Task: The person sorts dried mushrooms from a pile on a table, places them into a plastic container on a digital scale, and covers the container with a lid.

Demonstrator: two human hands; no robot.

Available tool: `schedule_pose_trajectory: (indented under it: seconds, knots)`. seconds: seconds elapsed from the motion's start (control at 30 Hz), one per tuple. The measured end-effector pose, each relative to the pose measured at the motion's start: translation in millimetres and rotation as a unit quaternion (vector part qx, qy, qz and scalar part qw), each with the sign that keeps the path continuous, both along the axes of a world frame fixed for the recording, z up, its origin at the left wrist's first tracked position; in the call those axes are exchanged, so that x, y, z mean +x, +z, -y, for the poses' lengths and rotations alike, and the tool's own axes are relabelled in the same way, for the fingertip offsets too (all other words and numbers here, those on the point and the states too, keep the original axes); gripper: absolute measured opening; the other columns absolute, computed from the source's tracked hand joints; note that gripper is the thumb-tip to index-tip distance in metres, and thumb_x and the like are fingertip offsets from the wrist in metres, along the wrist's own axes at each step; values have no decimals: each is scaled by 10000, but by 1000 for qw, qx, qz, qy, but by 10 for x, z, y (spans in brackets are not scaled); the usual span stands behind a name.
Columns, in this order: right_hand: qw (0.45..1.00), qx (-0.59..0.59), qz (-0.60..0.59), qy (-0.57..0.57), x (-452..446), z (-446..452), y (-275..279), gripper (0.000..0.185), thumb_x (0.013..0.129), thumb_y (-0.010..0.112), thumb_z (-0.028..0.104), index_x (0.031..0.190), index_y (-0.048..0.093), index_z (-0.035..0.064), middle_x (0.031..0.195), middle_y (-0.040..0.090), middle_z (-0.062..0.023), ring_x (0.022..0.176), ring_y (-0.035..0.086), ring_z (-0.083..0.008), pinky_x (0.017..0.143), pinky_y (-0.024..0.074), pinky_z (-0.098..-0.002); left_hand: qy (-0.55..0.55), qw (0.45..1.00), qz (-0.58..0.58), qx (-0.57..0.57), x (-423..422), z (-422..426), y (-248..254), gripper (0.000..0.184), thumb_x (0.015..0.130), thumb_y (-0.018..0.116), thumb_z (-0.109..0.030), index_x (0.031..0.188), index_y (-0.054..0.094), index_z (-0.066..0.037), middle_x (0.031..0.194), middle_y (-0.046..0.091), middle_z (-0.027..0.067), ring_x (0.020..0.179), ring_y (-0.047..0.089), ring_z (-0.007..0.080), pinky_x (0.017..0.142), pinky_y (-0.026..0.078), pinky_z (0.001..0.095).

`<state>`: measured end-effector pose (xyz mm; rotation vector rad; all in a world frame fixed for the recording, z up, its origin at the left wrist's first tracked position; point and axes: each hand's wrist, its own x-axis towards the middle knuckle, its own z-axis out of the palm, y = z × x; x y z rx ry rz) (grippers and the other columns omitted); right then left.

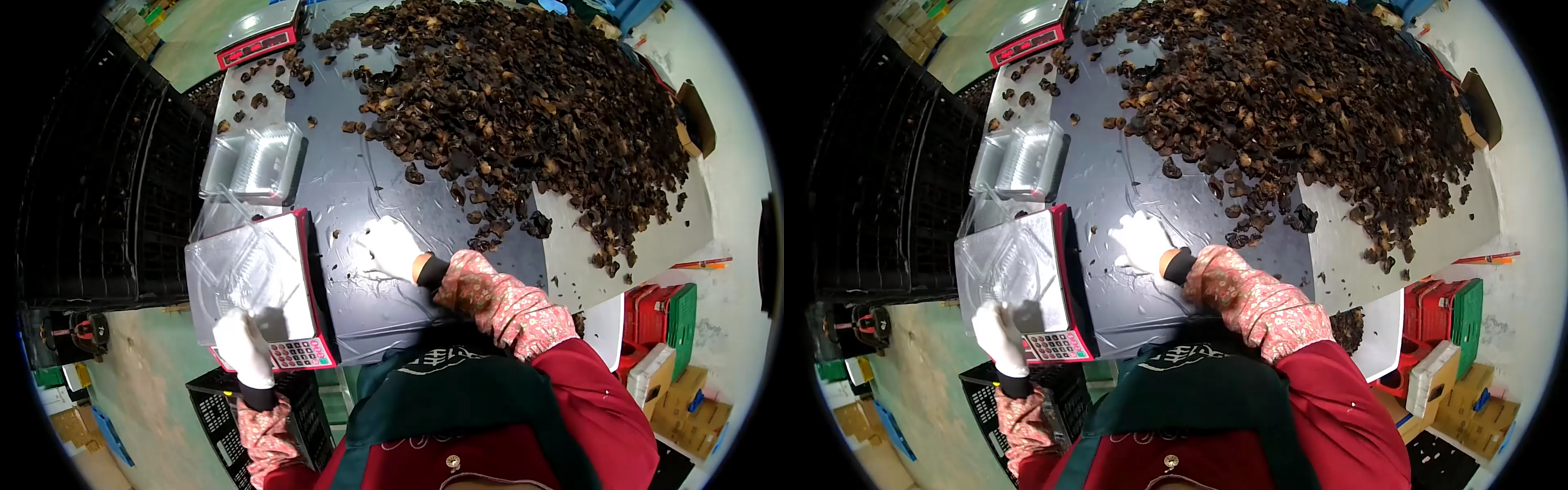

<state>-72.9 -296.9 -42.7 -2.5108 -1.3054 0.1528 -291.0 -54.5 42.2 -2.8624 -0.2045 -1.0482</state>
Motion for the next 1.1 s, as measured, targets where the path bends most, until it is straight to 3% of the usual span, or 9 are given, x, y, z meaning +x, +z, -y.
schedule_pose_trajectory:
  seconds: [0.23, 0.33, 0.37, 0.4, 0.53, 0.67, 0.8, 0.97, 1.1]
  knots:
    - [983, 177, 26, 29, -264, 133, -284, 180, 807, 557, 58, 973, 623, 80, 999, 553, -136, 946, 553, -320, 801, 484, -419, 2, 996, -23, -82, -310, 460, -142, 261, 831, 696, -39, 1075, 608, -23, 1046, 615, 149, 995, 575, 332, 892, 446, 425]
    - [913, 361, -180, -54, -215, 562, -44, 212, 755, 589, 27, 960, 639, 53, 897, 557, -86, 898, 589, -219, 779, 499, -340, -82, 973, 34, -212, -170, 898, -163, 250, 835, 690, -42, 1079, 640, -18, 1094, 624, 158, 1024, 583, 328, 911, 459, 420]
    - [812, 327, -448, -184, -204, 758, 295, 190, 795, 634, 60, 983, 655, 37, 831, 605, -51, 739, 614, -145, 652, 517, -281, -106, 958, 11, -267, -39, 1126, -160, 225, 846, 676, -32, 1069, 650, -16, 1089, 638, 165, 1008, 608, 329, 890, 485, 407]
    - [758, 378, -497, -188, -129, 985, 234, 193, 838, 631, 69, 1025, 664, 32, 801, 636, -32, 607, 593, -91, 547, 490, -231, -147, 943, 7, -298, 143, 1323, -169, 235, 851, 668, -23, 1085, 652, -25, 1076, 648, 166, 991, 632, 323, 877, 504, 398]
    - [603, 510, -569, -230, -27, 1541, 53, 235, 874, 578, 28, 1096, 653, 19, 922, 650, -61, 748, 618, -113, 624, 473, -243, -109, 877, -167, -437, 715, 1894, -626, 414, 894, 661, -187, 1278, 574, -58, 1228, 568, 179, 1029, 631, 342, 879, 516, 382]
    - [413, 643, -625, -162, -3, 1844, 28, 300, 951, 539, 188, 1209, 604, 48, 1120, 651, -64, 952, 611, -175, 734, 472, -295, -115, 929, -223, -273, 1113, 2237, -879, 638, 834, 705, -422, 1396, 507, -195, 1134, 573, 190, 958, 628, 367, 771, 534, 445]
    - [335, 676, -610, -242, 117, 1960, 356, 334, 974, 553, 277, 1227, 613, 68, 1124, 647, -75, 908, 611, -208, 687, 474, -294, -113, 934, -274, -197, 1185, 2288, -1017, 334, 901, 622, -305, 1193, 594, -145, 988, 569, 172, 874, 625, 368, 697, 524, 485]
    - [657, 498, -497, -271, 549, 1822, 297, 254, 905, 666, 217, 1121, 679, 84, 948, 637, 33, 811, 569, -50, 655, 458, -229, -80, 922, -227, -304, 1180, 2180, -1143, 63, 907, 557, -133, 924, 529, -79, 945, 548, 199, 814, 623, 386, 648, 502, 498]
    - [918, 193, 18, -346, 934, 1338, -154, 306, 829, 700, 201, 1118, 671, 107, 1011, 644, -132, 894, 662, -298, 781, 534, -388, -121, 901, -203, -365, 1042, 2104, -1056, 75, 862, 547, -39, 924, 510, -63, 967, 518, 196, 834, 599, 411, 698, 485, 483]
